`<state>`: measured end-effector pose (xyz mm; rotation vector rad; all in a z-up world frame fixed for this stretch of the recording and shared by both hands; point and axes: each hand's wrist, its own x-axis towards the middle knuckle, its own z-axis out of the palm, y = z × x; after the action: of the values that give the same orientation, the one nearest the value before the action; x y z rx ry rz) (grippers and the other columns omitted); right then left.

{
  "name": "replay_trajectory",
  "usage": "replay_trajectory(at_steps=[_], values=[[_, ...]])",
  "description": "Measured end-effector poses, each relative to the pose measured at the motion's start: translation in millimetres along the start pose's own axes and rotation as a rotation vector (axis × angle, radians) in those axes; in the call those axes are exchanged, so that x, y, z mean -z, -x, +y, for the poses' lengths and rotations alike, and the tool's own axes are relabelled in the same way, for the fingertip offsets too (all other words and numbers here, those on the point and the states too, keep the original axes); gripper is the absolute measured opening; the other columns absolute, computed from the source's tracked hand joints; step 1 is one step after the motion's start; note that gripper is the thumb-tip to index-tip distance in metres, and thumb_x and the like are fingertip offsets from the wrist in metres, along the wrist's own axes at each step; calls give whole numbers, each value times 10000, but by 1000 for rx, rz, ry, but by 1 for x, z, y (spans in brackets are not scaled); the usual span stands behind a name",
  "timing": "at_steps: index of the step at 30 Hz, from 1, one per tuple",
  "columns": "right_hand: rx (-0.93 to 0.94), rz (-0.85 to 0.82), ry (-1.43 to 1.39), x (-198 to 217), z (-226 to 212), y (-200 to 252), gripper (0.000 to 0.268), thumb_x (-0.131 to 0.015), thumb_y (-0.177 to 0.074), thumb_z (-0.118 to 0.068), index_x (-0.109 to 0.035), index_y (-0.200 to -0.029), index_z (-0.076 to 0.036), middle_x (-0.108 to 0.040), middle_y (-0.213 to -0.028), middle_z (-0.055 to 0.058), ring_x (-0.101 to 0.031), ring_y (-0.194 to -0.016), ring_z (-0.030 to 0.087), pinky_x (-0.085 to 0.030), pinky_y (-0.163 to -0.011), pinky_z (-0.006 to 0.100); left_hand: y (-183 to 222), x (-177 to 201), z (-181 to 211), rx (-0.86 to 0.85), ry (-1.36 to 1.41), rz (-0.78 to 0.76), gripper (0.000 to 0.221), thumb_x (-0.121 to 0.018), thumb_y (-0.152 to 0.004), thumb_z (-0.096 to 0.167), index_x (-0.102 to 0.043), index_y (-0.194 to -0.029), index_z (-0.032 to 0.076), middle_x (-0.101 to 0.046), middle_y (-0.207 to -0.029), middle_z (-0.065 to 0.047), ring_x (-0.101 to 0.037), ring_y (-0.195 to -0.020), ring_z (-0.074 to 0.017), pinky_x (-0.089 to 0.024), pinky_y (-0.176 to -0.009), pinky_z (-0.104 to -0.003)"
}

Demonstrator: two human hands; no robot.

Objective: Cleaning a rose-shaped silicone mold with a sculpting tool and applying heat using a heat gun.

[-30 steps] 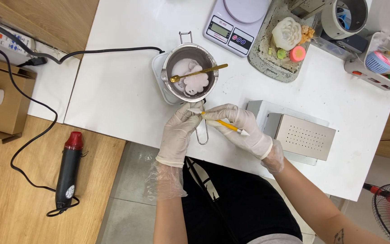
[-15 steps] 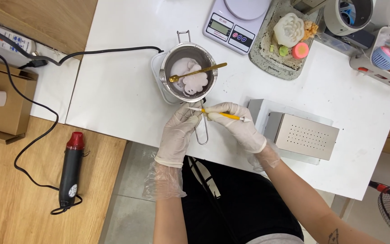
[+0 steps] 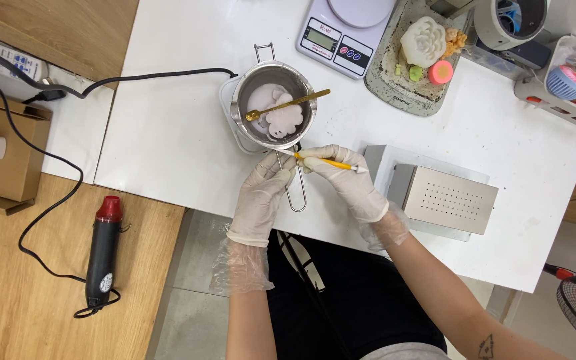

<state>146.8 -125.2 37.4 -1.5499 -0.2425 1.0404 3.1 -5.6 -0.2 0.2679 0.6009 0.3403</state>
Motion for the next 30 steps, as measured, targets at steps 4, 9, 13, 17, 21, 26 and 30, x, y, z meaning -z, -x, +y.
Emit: replay_trajectory(at_steps=[4, 9, 13, 17, 21, 26, 30], values=[[64, -18, 203, -16, -32, 6, 186, -741, -923, -156, -745, -1057, -28, -780, -1040, 70, -713, -956, 103, -580, -916, 273, -5, 6, 1, -10, -22, -24, 430, -564, -957, -98, -552, -1384, -51, -631, -1347, -157, -614, -1269, -234, -487, -1130, -353], [-210, -5, 897, -42, -83, -6, 309, -672, -974, -353, -732, -1015, -52, -774, -916, 109, -718, -814, 160, -607, -776, 303, -6, 14, -7, -45, -19, -95, 471, -570, -1003, -129, -552, -1470, -67, -605, -1328, -177, -564, -1216, -227, -461, -1175, -370], [-10, -29, 1103, -43, -90, -29, 316, -645, -988, -400, -771, -1040, -115, -758, -849, 93, -718, -755, 187, -583, -721, 319, -6, 6, -4, -41, -10, -81, 444, -553, -960, -71, -534, -1403, -50, -643, -1348, -159, -616, -1286, -236, -493, -1105, -351], [314, -179, 1015, -58, -104, -34, 273, -664, -960, -341, -764, -1138, -160, -762, -875, 61, -734, -792, 186, -579, -739, 310, -8, 6, -7, -42, -23, 17, 428, -581, -977, -31, -550, -1403, -51, -662, -1305, -177, -644, -1228, -249, -511, -1054, -346], [546, -281, 1167, -62, -105, -36, 267, -680, -974, -307, -763, -1161, -136, -750, -956, 102, -722, -835, 241, -567, -755, 336, -10, 8, -12, -71, -4, 7, 408, -600, -974, -27, -559, -1378, -69, -678, -1296, -183, -674, -1205, -255, -535, -1067, -335], [532, -332, 1300, -75, -117, -32, 278, -682, -979, -326, -735, -1111, -87, -725, -828, 94, -707, -749, 251, -557, -695, 353, -8, 4, -12, -106, -46, -31, 399, -621, -978, -16, -593, -1374, -61, -689, -1267, -153, -669, -1173, -234, -520, -1014, -317], [529, -326, 1317, -66, -113, -38, 233, -671, -993, -308, -765, -1074, -110, -713, -789, 92, -701, -717, 241, -558, -677, 348, -14, 10, -16, -131, -15, -63, 369, -615, -982, -21, -589, -1348, -61, -692, -1270, -142, -669, -1197, -213, -521, -1053, -309]])
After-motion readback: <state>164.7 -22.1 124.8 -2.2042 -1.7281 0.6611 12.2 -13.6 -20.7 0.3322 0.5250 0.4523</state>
